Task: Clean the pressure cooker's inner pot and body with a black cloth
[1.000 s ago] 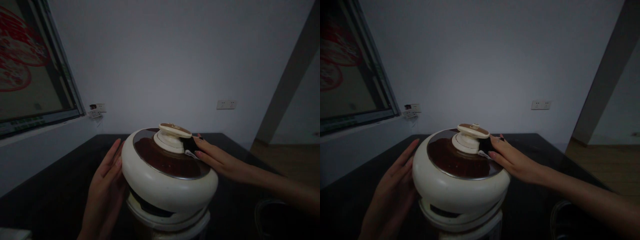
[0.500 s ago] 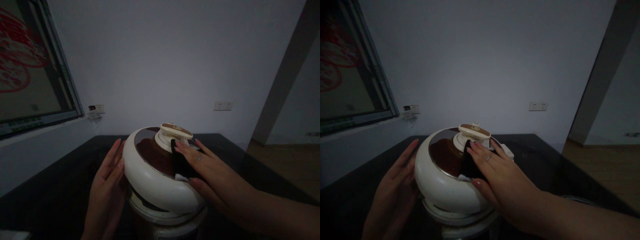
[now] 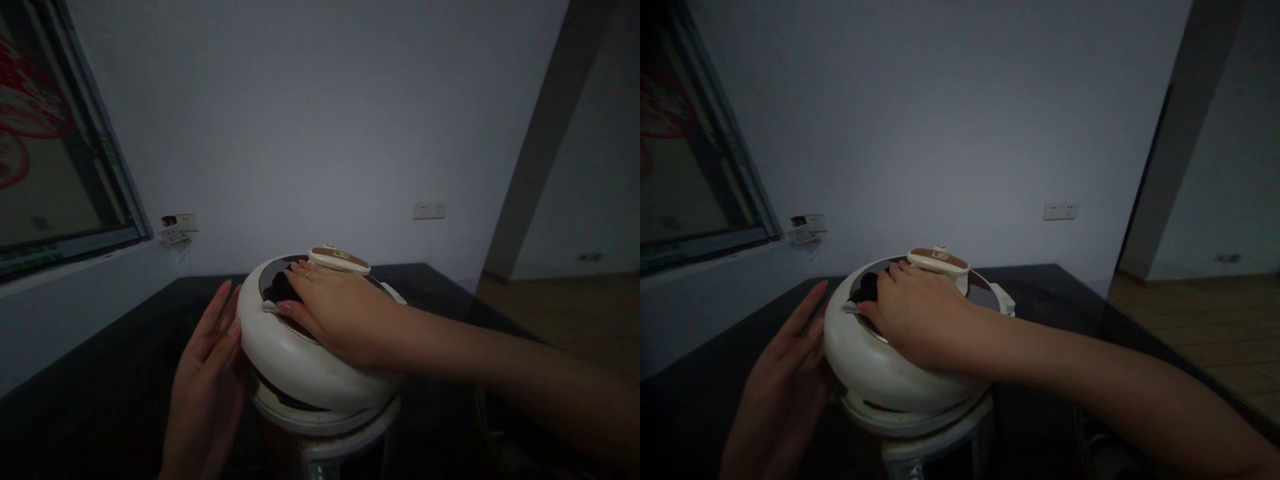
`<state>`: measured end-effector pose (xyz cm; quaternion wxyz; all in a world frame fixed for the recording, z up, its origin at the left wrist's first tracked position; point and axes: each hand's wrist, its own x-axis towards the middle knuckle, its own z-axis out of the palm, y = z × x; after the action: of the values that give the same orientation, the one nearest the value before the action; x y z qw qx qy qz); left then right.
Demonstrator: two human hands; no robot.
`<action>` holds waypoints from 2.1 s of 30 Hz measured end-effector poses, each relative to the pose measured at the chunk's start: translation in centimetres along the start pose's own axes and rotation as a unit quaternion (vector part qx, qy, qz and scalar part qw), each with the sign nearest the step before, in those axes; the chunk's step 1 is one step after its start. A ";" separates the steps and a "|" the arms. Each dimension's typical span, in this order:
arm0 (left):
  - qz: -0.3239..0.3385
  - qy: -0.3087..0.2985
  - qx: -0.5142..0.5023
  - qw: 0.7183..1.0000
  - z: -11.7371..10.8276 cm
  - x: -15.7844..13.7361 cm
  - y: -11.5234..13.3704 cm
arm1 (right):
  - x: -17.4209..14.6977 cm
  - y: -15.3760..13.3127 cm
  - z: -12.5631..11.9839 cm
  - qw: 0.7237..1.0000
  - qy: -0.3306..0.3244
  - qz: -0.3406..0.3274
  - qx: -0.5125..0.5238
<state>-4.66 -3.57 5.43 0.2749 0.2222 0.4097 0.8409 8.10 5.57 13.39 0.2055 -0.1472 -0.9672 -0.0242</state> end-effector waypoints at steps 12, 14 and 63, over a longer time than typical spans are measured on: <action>0.003 -0.010 -0.004 1.000 0.2 -0.1 0.1 | -9.3 7.4 2.1 0.968 0.112 0.087 0.206; 0.008 -0.011 -0.002 1.000 0.1 -0.1 0.1 | -9.5 9.0 2.1 0.945 0.137 0.153 0.254; 0.016 -0.028 -0.018 0.999 0.0 -0.3 -0.2 | -3.6 9.9 2.5 0.979 0.125 0.044 0.152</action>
<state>-4.37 -3.67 5.25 0.2766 0.2474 0.3826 0.8461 13.20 14.33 9.48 0.3460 -0.1525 -0.9187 0.1140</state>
